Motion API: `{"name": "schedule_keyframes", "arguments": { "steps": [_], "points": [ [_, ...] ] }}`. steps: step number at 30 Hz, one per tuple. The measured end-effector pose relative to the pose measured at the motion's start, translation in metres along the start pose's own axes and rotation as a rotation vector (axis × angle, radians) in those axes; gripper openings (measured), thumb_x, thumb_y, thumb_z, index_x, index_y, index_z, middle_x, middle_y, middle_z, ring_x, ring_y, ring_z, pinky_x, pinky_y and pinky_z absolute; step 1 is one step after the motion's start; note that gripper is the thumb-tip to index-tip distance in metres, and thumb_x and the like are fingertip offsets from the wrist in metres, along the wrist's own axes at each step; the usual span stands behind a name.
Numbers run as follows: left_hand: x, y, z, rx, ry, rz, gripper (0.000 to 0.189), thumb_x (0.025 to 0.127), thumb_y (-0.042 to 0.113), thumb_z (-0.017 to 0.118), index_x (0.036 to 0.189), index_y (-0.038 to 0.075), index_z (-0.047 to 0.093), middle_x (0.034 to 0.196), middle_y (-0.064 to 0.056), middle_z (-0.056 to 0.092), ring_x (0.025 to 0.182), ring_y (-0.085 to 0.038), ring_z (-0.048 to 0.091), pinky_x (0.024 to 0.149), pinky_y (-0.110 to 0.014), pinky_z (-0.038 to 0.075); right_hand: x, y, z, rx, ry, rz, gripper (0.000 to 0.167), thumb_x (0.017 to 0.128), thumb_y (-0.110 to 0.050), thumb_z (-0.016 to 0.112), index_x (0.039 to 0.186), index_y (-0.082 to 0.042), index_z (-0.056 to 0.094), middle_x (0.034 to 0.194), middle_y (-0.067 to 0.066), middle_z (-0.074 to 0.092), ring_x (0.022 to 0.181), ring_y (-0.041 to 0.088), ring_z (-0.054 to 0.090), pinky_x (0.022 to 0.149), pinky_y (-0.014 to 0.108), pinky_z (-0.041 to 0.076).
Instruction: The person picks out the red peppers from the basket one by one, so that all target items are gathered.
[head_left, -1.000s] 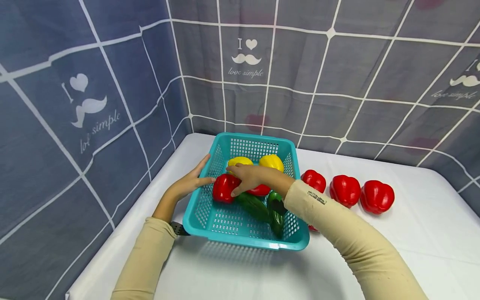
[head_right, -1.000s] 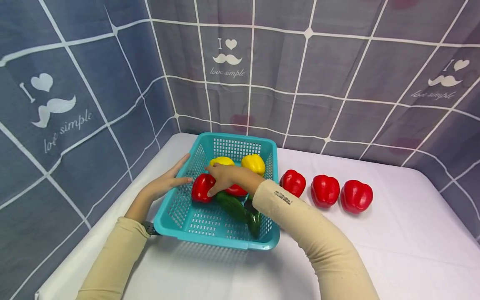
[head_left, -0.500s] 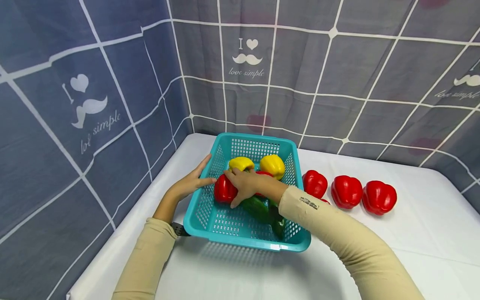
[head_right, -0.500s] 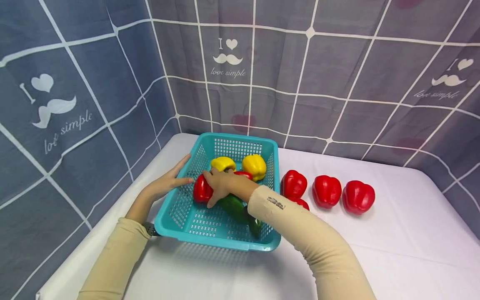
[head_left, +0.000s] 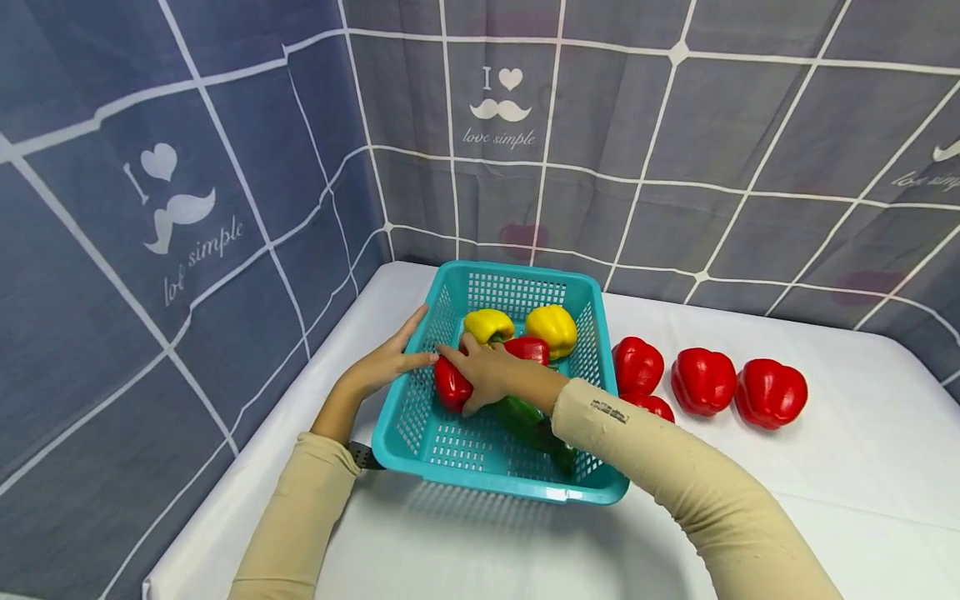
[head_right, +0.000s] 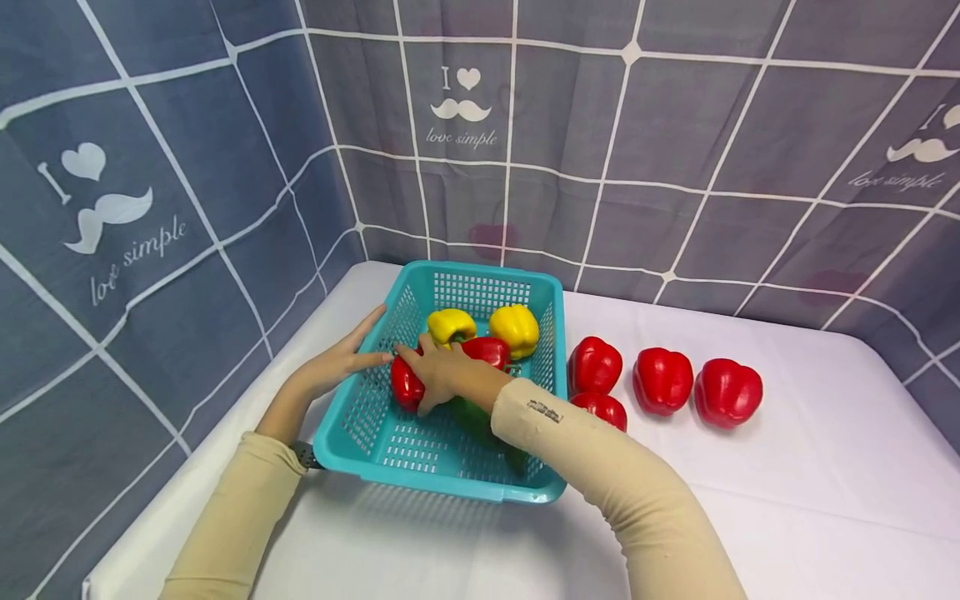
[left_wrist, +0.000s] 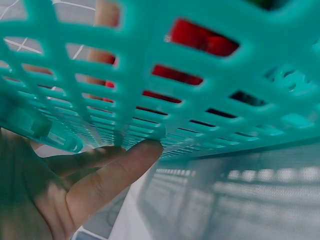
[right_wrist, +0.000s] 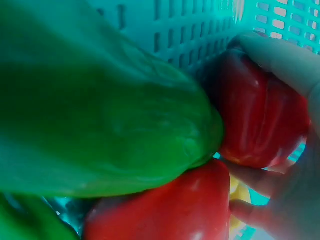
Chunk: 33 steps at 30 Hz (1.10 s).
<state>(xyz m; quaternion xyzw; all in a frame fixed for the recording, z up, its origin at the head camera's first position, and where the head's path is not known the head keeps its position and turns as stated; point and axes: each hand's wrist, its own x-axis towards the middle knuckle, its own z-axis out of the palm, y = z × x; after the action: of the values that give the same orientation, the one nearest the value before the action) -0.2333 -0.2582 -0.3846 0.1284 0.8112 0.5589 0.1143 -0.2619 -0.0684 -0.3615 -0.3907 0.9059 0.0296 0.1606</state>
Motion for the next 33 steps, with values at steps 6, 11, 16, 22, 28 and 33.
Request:
{"name": "schedule_keyframes", "arguments": {
  "steps": [6, 11, 16, 22, 28, 33],
  "points": [
    [0.000, 0.000, 0.000, 0.007, 0.002, -0.009, 0.084, 0.088, 0.025, 0.054, 0.147, 0.028, -0.006, 0.154, -0.005, -0.006, 0.139, -0.034, 0.006, 0.106, -0.058, 0.024, -0.003, 0.001, -0.001, 0.017, 0.005, -0.007, 0.104, 0.068, -0.041, 0.077, 0.147, -0.030, 0.011, 0.135, 0.009, 0.031, 0.114, 0.025, 0.045, 0.101, 0.046, 0.035],
    [0.002, -0.001, 0.000, 0.004, 0.001, -0.008, 0.084, 0.088, 0.026, 0.054, 0.147, 0.028, -0.006, 0.154, -0.004, -0.007, 0.140, -0.033, 0.003, 0.107, -0.059, 0.020, -0.007, 0.002, -0.006, 0.027, 0.009, -0.017, 0.101, 0.068, -0.041, 0.076, 0.147, -0.028, 0.014, 0.135, 0.009, 0.033, 0.115, 0.023, 0.045, 0.101, 0.048, 0.036],
    [0.003, -0.001, -0.001, 0.013, 0.005, -0.005, 0.084, 0.089, 0.024, 0.055, 0.147, 0.027, -0.006, 0.154, -0.003, -0.008, 0.140, -0.031, -0.001, 0.107, -0.061, 0.014, -0.011, 0.005, -0.009, 0.054, 0.002, -0.022, 0.098, 0.070, -0.042, 0.075, 0.147, -0.027, 0.016, 0.138, 0.008, 0.033, 0.118, 0.022, 0.044, 0.103, 0.051, 0.032],
    [0.003, -0.001, 0.001, 0.015, 0.006, -0.003, 0.085, 0.088, 0.024, 0.055, 0.147, 0.027, -0.006, 0.154, -0.003, -0.008, 0.140, -0.031, -0.002, 0.107, -0.062, 0.013, -0.016, 0.007, -0.014, 0.095, 0.002, -0.022, 0.097, 0.070, -0.039, 0.076, 0.146, -0.024, 0.018, 0.140, 0.008, 0.033, 0.120, 0.024, 0.043, 0.103, 0.054, 0.031],
    [0.004, -0.002, 0.000, 0.009, 0.005, 0.001, 0.085, 0.088, 0.024, 0.055, 0.147, 0.027, -0.006, 0.154, -0.002, -0.008, 0.140, -0.031, -0.001, 0.107, -0.061, 0.015, -0.025, 0.011, -0.020, 0.102, 0.047, -0.035, 0.092, 0.069, -0.037, 0.077, 0.143, -0.020, 0.026, 0.137, 0.007, 0.036, 0.116, 0.025, 0.045, 0.099, 0.051, 0.037],
    [0.003, -0.005, -0.001, 0.002, -0.004, 0.002, 0.084, 0.089, 0.023, 0.055, 0.147, 0.028, -0.007, 0.154, -0.002, -0.009, 0.140, -0.030, -0.003, 0.107, -0.061, 0.015, -0.033, 0.014, -0.024, 0.117, 0.068, -0.035, 0.089, 0.069, -0.036, 0.077, 0.142, -0.020, 0.029, 0.134, 0.007, 0.038, 0.115, 0.025, 0.045, 0.094, 0.046, 0.043]
  ]
}}
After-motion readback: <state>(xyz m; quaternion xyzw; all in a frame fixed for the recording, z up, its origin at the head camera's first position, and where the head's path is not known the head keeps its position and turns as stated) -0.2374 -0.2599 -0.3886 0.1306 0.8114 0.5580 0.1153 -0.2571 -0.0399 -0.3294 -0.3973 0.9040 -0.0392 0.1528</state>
